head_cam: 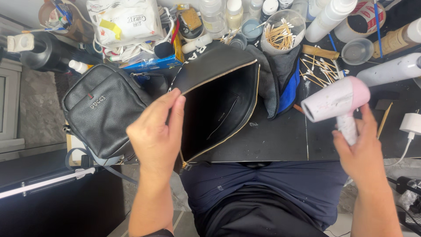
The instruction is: The person uses a hair dryer to heat the interior and exterior of a black leather bag, wipes the surface by hand, and applies a liquid from a small bottle to a black applicator sponge before rubbing it inside the bag.
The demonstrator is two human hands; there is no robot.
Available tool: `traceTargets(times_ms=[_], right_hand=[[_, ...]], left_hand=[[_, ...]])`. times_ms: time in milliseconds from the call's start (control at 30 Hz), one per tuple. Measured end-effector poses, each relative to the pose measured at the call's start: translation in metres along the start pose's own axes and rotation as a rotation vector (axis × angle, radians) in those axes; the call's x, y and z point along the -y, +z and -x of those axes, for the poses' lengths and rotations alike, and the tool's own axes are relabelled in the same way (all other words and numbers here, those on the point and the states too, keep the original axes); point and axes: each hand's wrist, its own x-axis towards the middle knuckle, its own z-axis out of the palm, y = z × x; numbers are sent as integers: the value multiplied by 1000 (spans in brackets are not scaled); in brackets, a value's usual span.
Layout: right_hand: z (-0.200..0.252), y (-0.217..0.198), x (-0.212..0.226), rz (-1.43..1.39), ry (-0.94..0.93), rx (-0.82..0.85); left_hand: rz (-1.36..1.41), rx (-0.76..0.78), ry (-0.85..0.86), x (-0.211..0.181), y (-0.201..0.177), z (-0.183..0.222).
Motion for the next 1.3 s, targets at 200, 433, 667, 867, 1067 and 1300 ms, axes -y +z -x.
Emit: traceTargets(times_ms=[200, 433, 667, 867, 1067, 1300], right_hand=[[-5, 11, -28, 114, 108, -56], [-2, 20, -38, 217, 35, -105], [-3, 31, 45, 354, -230, -315], [-14, 67, 104, -409, -456, -80], [-32, 129, 124, -762, -315, 225], [-24, 196, 114, -1125, -14, 534]], left_hand=[[60, -19, -4, 11, -24, -12], [305, 43, -283, 18, -39, -2], [575, 194, -413, 42, -35, -16], [-18, 179, 155, 46, -50, -50], [-133, 724, 453, 46, -44, -64], [89, 1443, -267, 119, 13, -55]])
